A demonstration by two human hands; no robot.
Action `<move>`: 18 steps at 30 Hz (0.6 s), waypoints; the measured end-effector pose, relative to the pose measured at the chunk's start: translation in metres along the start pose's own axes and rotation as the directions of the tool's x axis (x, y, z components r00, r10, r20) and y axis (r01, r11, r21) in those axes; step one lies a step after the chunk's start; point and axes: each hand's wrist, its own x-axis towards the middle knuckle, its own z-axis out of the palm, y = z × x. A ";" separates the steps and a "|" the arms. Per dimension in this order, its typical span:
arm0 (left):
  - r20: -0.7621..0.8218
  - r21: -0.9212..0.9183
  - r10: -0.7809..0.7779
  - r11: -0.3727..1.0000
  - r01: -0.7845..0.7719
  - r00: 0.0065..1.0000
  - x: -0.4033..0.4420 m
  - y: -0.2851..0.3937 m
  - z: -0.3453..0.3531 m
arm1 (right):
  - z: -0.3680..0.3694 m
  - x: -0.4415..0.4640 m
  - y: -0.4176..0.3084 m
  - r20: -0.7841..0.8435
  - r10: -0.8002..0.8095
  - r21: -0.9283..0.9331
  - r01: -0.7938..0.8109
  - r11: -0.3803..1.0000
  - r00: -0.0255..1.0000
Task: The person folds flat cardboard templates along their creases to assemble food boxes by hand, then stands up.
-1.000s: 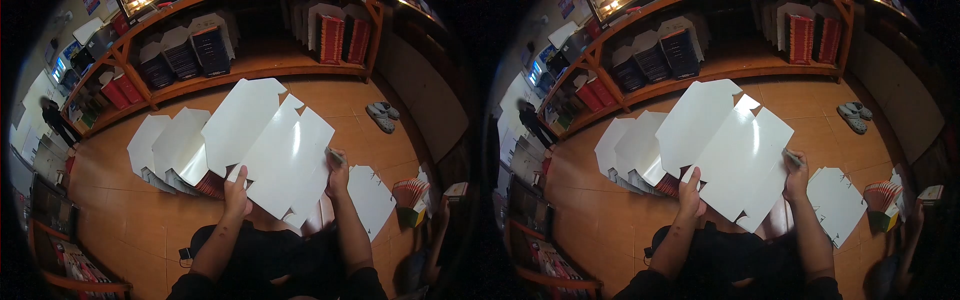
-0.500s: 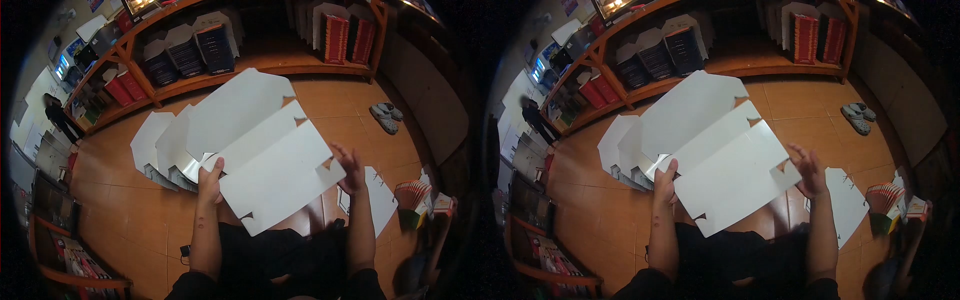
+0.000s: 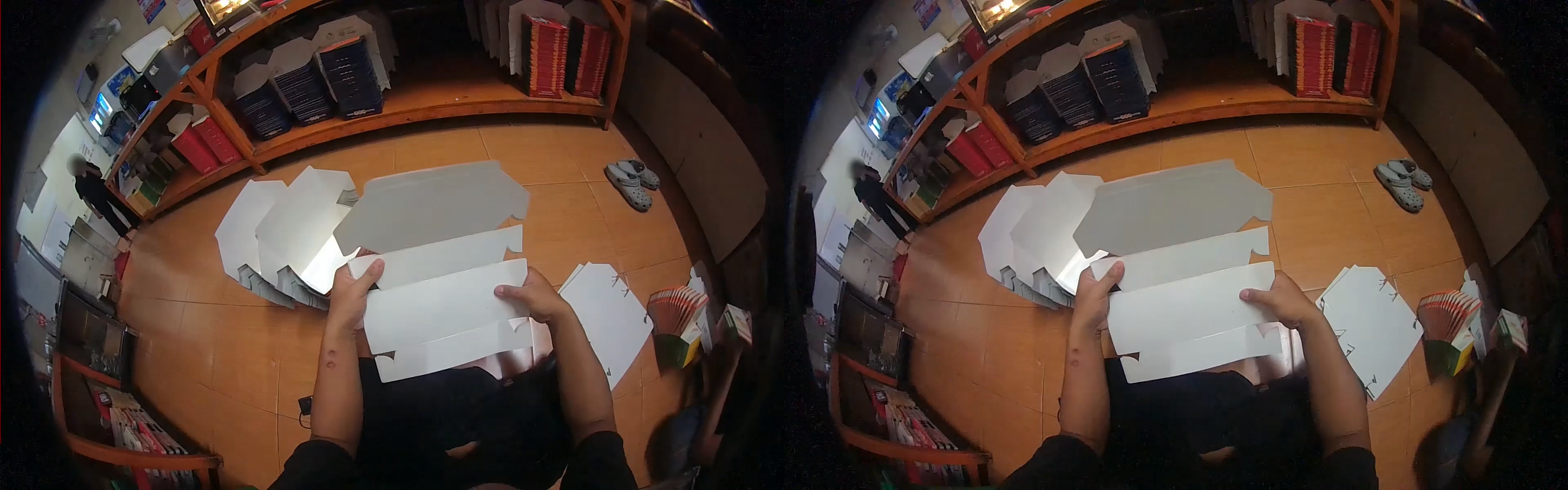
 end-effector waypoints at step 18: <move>0.002 0.272 0.183 0.946 -0.176 0.983 -0.021 -0.050 0.072 | 0.035 0.020 0.037 -0.543 -0.530 -0.546 0.206 0.812 0.652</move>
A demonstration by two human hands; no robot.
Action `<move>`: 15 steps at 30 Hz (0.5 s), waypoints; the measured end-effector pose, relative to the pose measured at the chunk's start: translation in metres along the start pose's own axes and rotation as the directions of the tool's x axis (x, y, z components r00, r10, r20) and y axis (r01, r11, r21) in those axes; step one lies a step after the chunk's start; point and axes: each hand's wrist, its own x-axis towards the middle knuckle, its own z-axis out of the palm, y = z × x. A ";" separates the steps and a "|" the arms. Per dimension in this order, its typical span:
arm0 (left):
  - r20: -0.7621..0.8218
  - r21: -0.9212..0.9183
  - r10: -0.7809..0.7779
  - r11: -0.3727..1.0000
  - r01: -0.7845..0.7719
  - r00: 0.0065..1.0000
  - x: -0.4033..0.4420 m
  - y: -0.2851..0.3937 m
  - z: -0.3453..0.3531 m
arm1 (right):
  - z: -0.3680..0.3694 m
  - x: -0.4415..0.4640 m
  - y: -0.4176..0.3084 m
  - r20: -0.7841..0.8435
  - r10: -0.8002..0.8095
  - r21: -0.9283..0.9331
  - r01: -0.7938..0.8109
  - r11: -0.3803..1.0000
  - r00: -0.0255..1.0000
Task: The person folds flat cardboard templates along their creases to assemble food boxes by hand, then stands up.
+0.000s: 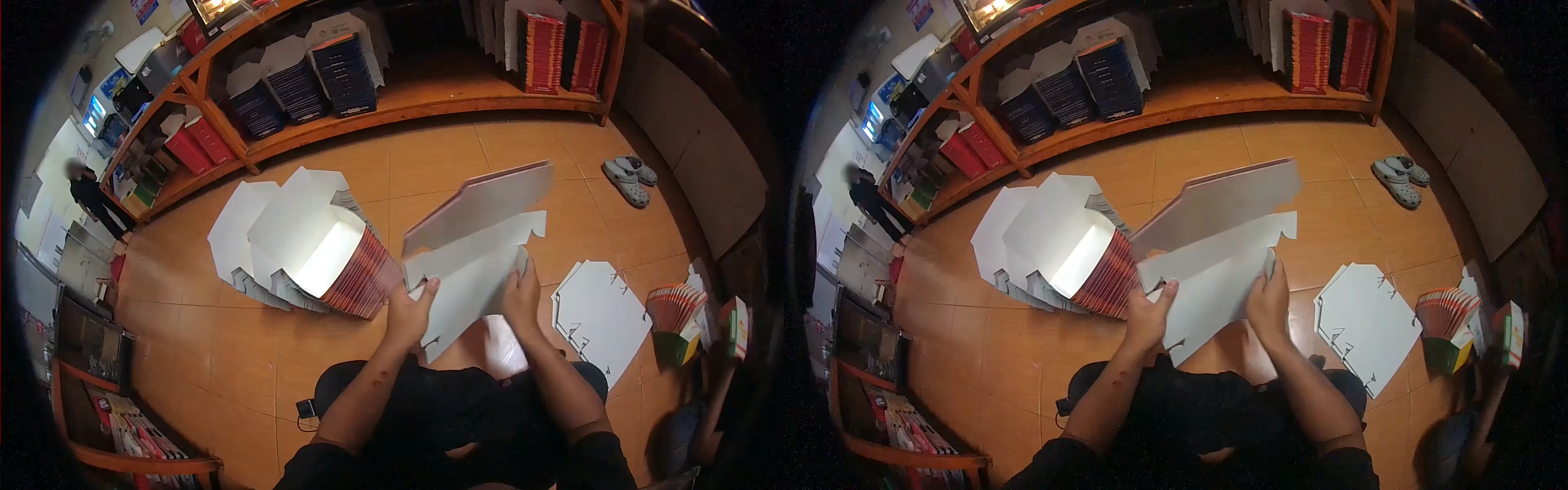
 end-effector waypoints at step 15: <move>-0.015 0.070 -0.077 0.994 0.078 0.997 0.014 0.011 -0.033 | -0.013 0.014 -0.014 0.332 0.156 0.466 -0.306 0.831 0.930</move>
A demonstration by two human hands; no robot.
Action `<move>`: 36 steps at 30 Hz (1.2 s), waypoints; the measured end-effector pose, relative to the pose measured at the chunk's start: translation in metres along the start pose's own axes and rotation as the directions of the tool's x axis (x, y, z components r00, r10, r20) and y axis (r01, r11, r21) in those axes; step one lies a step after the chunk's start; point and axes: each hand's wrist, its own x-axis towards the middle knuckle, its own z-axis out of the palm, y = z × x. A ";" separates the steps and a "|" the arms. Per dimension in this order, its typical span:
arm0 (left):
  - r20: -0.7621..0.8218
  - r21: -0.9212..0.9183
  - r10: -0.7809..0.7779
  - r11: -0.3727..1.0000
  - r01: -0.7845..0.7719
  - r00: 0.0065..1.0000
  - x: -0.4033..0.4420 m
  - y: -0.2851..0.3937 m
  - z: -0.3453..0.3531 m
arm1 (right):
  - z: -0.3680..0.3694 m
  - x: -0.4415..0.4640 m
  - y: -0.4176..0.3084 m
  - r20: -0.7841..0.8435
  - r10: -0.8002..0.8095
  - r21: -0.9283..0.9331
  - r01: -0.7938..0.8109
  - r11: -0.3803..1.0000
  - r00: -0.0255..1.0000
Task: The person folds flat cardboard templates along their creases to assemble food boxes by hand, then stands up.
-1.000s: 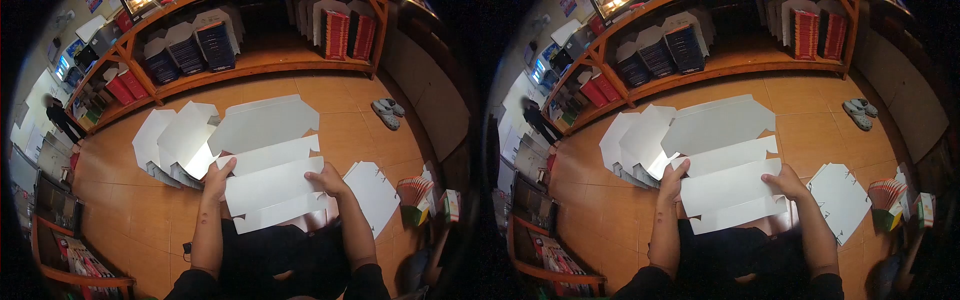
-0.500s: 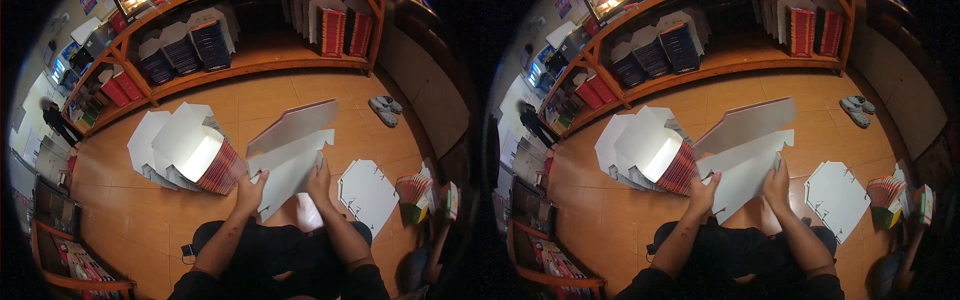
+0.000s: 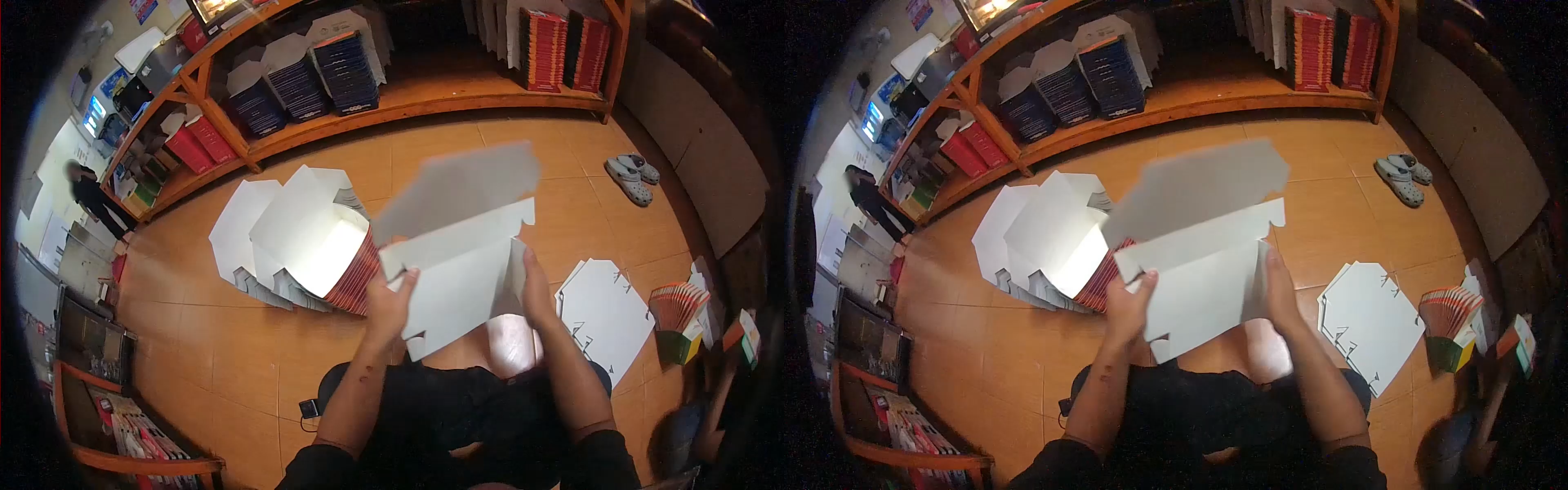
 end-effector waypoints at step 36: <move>0.261 -0.393 -0.049 0.907 0.152 0.964 0.010 0.008 -0.031 | -0.054 0.013 -0.046 0.325 0.106 0.192 -0.176 0.965 0.940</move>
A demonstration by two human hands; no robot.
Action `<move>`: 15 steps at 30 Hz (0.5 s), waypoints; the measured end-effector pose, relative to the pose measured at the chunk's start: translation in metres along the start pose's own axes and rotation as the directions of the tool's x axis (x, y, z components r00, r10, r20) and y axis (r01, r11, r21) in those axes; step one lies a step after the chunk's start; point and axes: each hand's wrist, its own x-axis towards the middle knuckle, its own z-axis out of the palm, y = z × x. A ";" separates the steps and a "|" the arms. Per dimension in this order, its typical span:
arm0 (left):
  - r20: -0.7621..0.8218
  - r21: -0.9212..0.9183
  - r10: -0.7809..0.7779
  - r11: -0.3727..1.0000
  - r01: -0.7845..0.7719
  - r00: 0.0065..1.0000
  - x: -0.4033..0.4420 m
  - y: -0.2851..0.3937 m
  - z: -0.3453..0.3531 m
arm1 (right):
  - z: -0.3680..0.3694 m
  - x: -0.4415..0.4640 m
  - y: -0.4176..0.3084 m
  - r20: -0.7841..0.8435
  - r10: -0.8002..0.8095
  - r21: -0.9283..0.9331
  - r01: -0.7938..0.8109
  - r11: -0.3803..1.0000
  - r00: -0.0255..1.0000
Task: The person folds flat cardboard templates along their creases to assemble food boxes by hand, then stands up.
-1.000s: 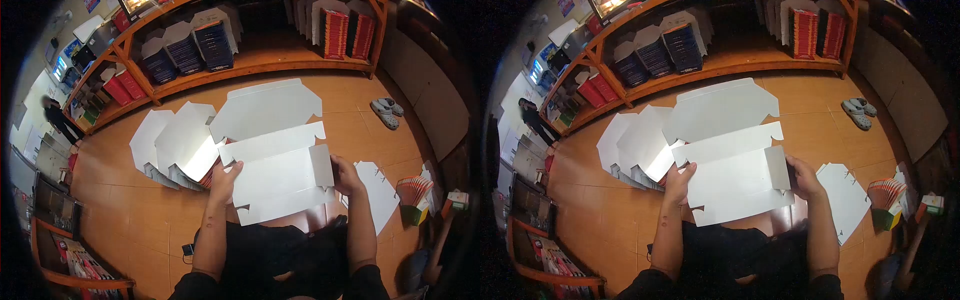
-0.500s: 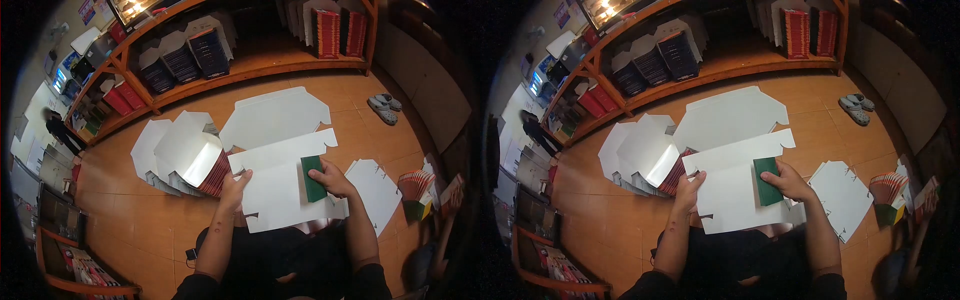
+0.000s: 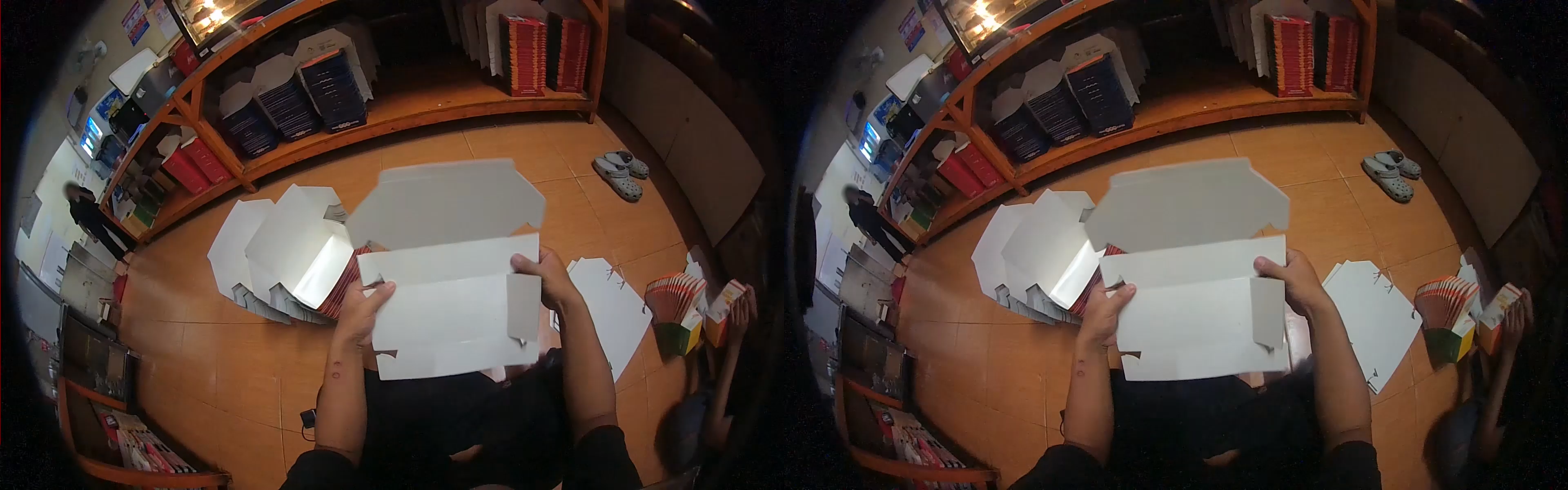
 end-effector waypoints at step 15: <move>0.031 0.350 0.020 0.936 -0.030 0.999 -0.001 -0.007 0.003 | -0.017 -0.001 0.005 0.000 0.264 -0.124 -0.262 0.957 0.964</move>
